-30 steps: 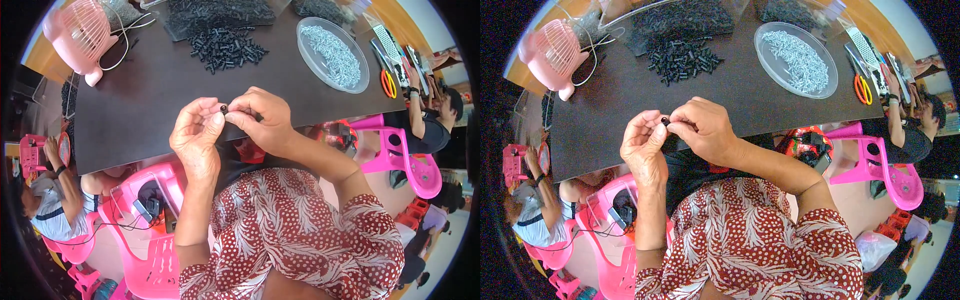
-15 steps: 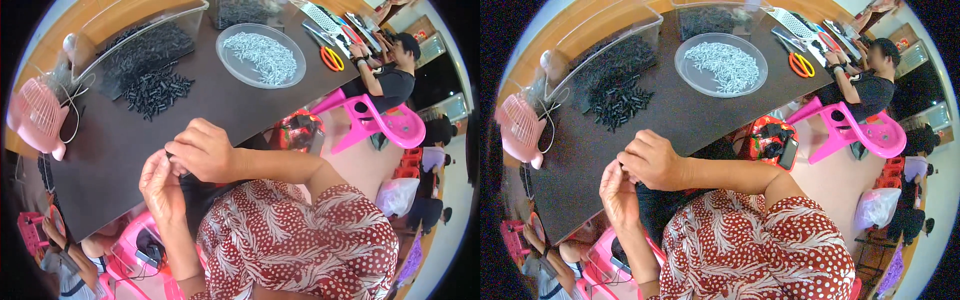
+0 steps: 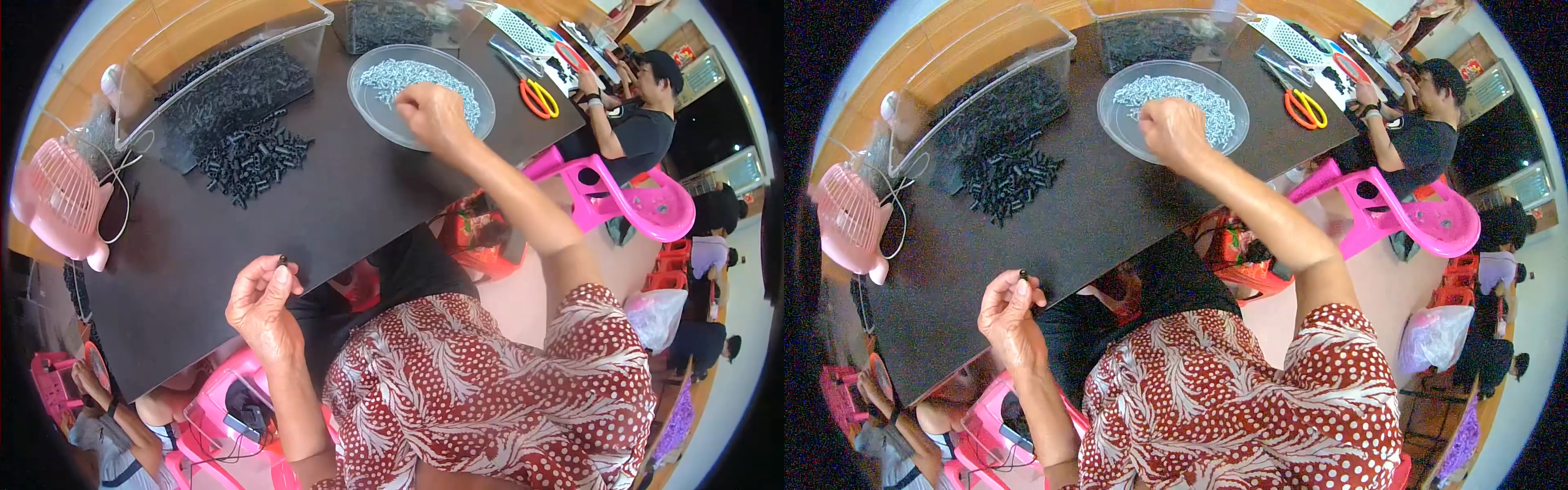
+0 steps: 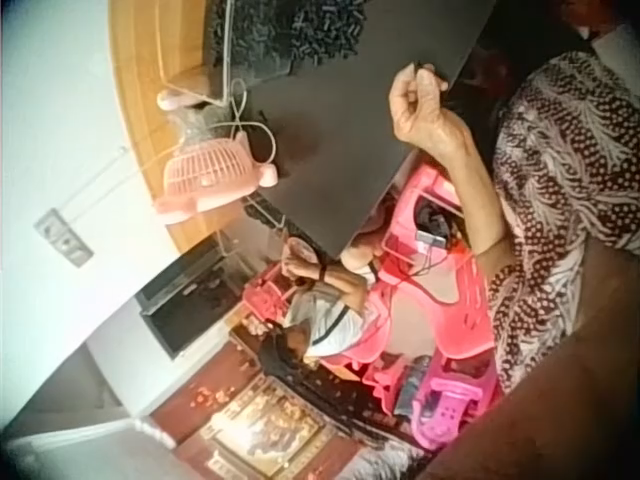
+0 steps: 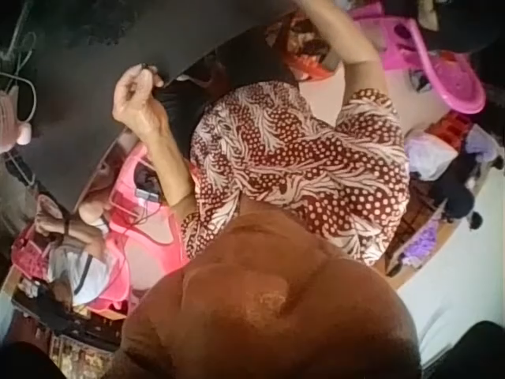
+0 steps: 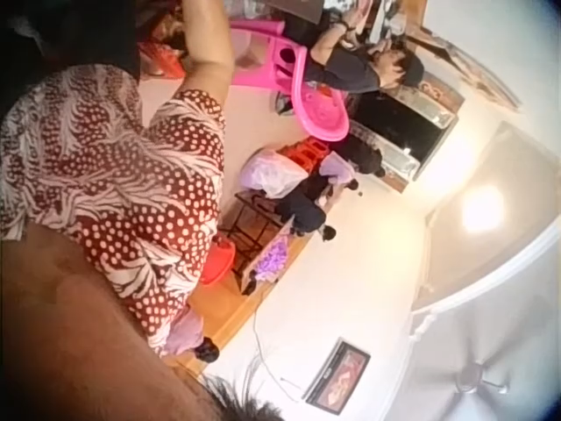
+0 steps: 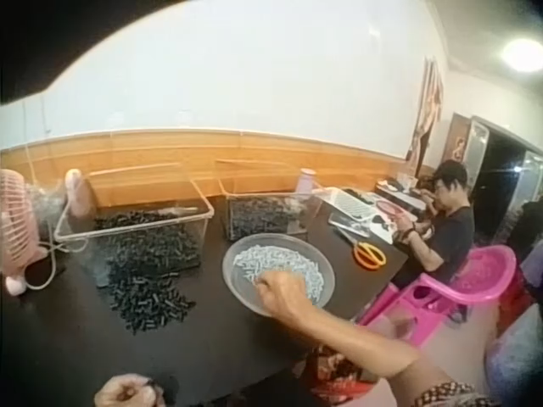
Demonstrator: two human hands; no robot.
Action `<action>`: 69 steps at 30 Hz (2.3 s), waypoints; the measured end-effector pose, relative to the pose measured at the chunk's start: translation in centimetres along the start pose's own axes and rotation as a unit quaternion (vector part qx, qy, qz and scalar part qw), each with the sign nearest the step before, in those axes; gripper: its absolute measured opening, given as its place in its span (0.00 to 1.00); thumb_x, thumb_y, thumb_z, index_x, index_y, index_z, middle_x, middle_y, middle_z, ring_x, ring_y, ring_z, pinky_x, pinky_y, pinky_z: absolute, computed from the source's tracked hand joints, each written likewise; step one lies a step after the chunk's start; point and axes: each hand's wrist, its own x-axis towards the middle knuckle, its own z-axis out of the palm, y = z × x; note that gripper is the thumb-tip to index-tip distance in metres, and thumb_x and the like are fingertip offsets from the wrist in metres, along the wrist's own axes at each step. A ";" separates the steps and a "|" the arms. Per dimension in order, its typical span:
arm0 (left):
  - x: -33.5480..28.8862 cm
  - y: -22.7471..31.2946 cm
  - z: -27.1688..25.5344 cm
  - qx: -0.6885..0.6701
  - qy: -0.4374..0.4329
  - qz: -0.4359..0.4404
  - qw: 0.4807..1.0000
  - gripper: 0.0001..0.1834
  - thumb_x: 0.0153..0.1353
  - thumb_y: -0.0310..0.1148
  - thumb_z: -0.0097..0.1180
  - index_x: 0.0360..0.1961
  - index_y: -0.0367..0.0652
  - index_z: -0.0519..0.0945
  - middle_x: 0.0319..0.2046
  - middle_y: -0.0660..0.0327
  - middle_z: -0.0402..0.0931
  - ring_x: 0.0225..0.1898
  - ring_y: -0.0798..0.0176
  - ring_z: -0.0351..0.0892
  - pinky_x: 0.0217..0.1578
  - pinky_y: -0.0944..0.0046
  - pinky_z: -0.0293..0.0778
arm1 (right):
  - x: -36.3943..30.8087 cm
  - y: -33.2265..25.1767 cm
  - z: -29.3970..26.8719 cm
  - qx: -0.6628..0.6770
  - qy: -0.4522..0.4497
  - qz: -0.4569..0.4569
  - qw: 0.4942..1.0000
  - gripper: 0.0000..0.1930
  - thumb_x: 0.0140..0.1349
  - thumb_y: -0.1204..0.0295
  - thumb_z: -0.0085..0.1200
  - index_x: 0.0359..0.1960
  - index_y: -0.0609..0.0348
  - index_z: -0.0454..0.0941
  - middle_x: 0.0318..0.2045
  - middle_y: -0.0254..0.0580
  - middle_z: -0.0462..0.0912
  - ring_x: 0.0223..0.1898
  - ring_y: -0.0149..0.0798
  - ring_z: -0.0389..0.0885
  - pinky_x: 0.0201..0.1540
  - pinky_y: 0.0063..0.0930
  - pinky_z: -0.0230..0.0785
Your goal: The person repeatedly picks up small metal pins from a dish and inserts them into black plastic parts by hand.
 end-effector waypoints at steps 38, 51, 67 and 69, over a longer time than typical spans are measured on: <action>0.1 -0.1 -0.1 -0.011 -0.004 -0.005 1.000 0.08 0.48 0.19 0.61 0.32 0.33 0.79 0.25 0.58 0.77 0.25 0.68 0.75 0.26 0.72 0.71 | 3.0 2.9 2.8 -0.097 -0.129 -0.070 0.984 0.05 0.43 0.72 0.51 0.19 0.58 0.79 0.21 0.54 0.79 0.28 0.55 0.79 0.32 0.47 0.70; 0.6 -0.2 -0.4 -0.060 -0.027 -0.022 0.998 0.09 0.48 0.20 0.61 0.33 0.33 0.79 0.27 0.55 0.78 0.26 0.66 0.76 0.27 0.70 0.72 | 3.1 2.2 2.2 -0.187 -0.149 -0.183 0.953 0.05 0.44 0.76 0.49 0.21 0.63 0.76 0.26 0.54 0.79 0.33 0.56 0.78 0.35 0.46 0.72; 0.4 -0.2 -0.7 -0.045 -0.033 -0.012 0.998 0.08 0.50 0.22 0.61 0.33 0.32 0.78 0.27 0.55 0.78 0.27 0.64 0.76 0.29 0.70 0.71 | 2.0 3.2 1.3 -0.012 -0.157 -0.121 0.980 0.04 0.47 0.72 0.53 0.23 0.56 0.79 0.22 0.50 0.79 0.29 0.53 0.78 0.31 0.45 0.69; 0.3 -0.4 -0.8 -0.049 -0.026 -0.015 0.998 0.08 0.50 0.21 0.61 0.33 0.33 0.78 0.27 0.57 0.78 0.28 0.64 0.77 0.29 0.69 0.71 | 2.1 3.0 1.6 -0.059 -0.154 -0.159 0.973 0.04 0.47 0.72 0.53 0.21 0.57 0.78 0.21 0.52 0.78 0.28 0.54 0.78 0.30 0.46 0.69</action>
